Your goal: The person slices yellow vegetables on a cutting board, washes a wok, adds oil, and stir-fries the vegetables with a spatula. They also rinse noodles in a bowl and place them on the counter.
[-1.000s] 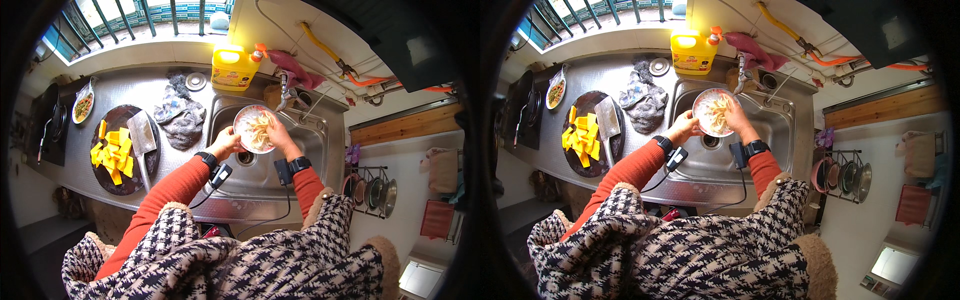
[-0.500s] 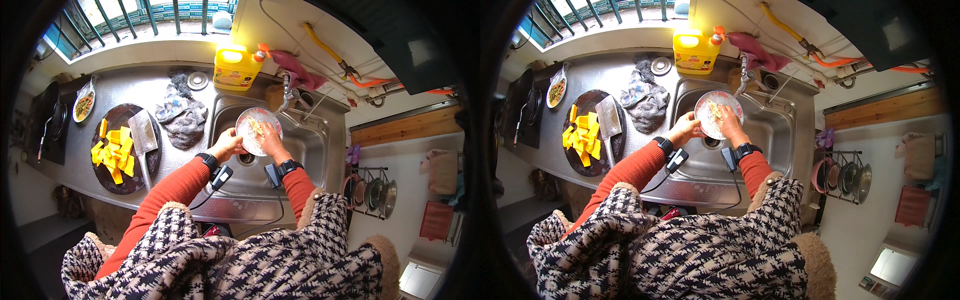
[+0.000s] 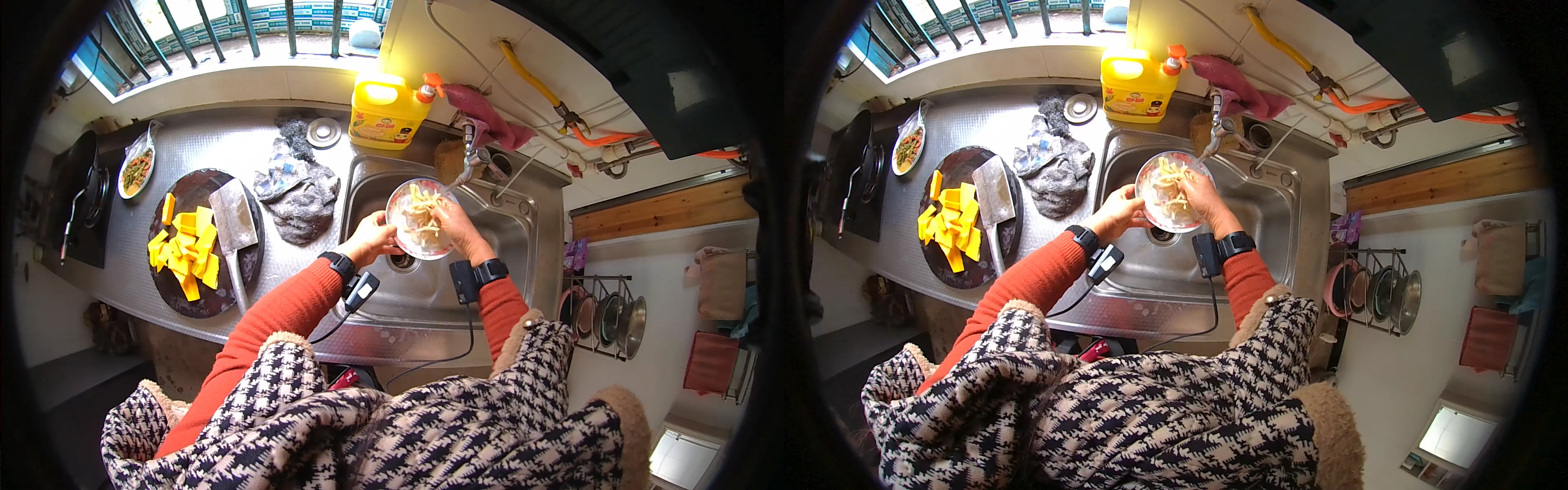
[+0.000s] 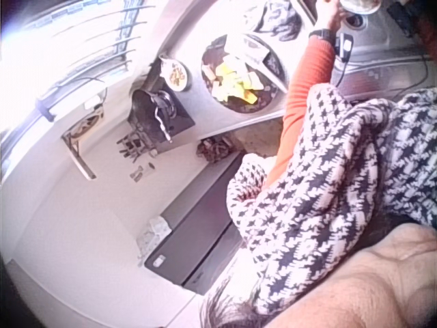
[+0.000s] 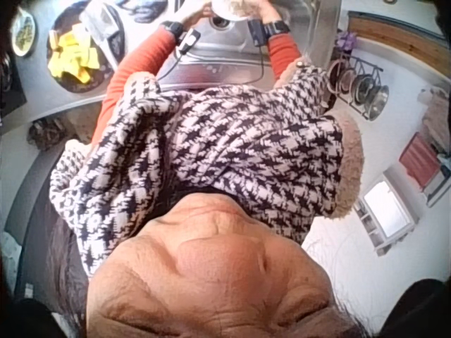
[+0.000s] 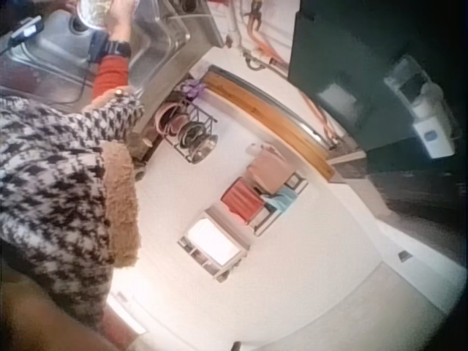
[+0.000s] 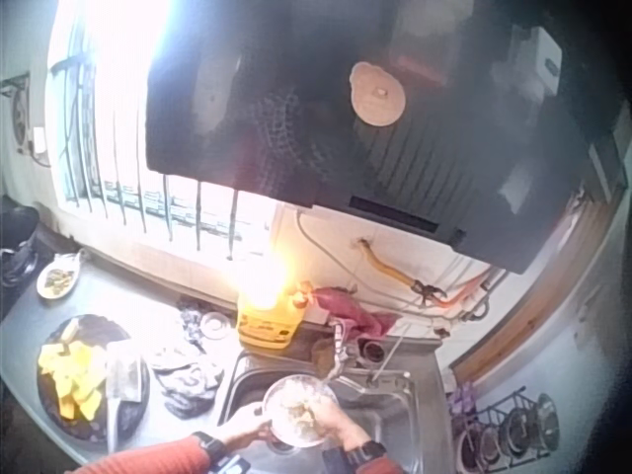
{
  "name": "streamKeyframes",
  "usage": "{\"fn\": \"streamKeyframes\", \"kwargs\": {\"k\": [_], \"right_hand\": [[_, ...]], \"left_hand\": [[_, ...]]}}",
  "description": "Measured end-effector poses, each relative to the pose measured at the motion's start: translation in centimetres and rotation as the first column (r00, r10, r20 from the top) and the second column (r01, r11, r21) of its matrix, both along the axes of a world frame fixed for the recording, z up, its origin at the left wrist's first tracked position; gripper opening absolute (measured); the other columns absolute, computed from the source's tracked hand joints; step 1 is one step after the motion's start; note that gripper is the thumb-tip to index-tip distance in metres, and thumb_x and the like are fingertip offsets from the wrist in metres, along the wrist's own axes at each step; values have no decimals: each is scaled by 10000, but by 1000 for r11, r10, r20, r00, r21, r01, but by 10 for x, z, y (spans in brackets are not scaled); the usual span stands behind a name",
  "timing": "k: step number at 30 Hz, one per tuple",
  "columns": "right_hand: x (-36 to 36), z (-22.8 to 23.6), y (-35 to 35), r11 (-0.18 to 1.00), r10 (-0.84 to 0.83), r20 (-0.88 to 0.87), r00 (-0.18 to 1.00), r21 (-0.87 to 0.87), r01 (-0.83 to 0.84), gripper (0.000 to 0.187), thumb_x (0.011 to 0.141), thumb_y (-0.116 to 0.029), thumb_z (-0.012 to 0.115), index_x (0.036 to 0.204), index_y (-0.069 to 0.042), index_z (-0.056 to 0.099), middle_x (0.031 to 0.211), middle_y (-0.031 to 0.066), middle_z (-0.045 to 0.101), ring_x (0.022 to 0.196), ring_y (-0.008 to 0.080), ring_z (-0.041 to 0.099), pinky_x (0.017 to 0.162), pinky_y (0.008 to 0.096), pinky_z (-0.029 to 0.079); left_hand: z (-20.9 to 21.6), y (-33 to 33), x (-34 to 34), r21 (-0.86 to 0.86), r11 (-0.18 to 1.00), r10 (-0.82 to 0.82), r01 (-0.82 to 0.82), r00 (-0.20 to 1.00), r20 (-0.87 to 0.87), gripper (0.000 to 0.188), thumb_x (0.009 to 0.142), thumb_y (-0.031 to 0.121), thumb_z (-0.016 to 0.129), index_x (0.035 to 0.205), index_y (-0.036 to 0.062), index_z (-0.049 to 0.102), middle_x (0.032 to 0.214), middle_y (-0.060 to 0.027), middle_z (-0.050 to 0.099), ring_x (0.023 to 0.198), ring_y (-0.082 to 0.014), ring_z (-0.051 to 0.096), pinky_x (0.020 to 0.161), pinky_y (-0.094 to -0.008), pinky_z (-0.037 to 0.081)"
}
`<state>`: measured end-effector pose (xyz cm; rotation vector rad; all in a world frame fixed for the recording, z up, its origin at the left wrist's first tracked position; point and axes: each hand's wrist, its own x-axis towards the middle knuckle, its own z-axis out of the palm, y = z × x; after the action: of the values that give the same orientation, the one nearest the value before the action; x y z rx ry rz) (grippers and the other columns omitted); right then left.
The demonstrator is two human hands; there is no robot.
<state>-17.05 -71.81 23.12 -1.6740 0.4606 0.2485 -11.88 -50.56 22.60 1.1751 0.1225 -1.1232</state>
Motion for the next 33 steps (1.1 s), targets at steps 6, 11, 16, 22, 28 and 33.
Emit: {"fn": "streamKeyframes", "kwargs": {"k": [6, 11, 16, 22, 28, 33], "right_hand": [[-12, 5, 22, 645, 109, 340, 934, -739, 193, 426, 741, -11, 610, 1157, -101, 599, 1051, 102, 634, 1004, 294, 581, 922, 404, 450], [-20, -7, 36, 544, 158, 288, 944, -823, 160, 532, 717, -26, 680, 1226, -93, 542, 1111, 136, 590, 1098, 343, 503, 998, 446, 381], [-15, -5, 30, 814, 25, 288, 957, -562, 148, 494, 780, -41, 660, 1253, -47, 519, 1179, 165, 590, 1100, 319, 556, 947, 385, 445], [-24, 46, 11, 708, -351, 484, 802, -423, 565, 242, 821, 2, 534, 1059, -24, 568, 921, 141, 615, 850, 285, 617, 754, 402, 499], [0, 94, -15, 393, -162, 719, 676, -581, 713, 198, 844, -9, 487, 1034, -13, 542, 873, 186, 612, 777, 344, 613, 697, 452, 491], [-9, 88, 4, 665, -170, 560, 811, -542, 514, 281, 857, -87, 549, 1117, 19, 524, 798, 186, 665, 755, 368, 656, 695, 454, 515]], "left_hand": [[-3, -1, 1, -13, 1000, 26, -26, 1000, -4, 350, 902, 111, 558, 1232, 48, 459, 1055, -108, 633, 866, -205, 672, 745, -378, 581], [-6, -1, 0, -18, 999, 45, -45, 999, -14, 371, 883, 94, 557, 1236, 48, 454, 1034, -105, 630, 828, -200, 667, 726, -377, 583], [-9, 2, 0, -42, 998, 51, -51, 999, -8, 375, 908, 114, 551, 1266, 60, 450, 1090, -111, 629, 876, -215, 675, 749, -380, 580], [-6, 8, 1, -65, 997, 50, -50, 999, -7, 409, 904, 126, 566, 1283, 50, 432, 1080, -113, 627, 856, -206, 676, 720, -357, 588], [-1, 9, 0, -63, 998, 29, -29, 1000, -11, 401, 908, 149, 587, 1275, 62, 450, 1111, -104, 627, 869, -193, 678, 736, -345, 581], [2, 10, -3, -86, 996, 29, -32, 999, -30, 393, 909, 158, 595, 1266, 66, 458, 1105, -97, 631, 888, -194, 674, 753, -359, 577]]}}
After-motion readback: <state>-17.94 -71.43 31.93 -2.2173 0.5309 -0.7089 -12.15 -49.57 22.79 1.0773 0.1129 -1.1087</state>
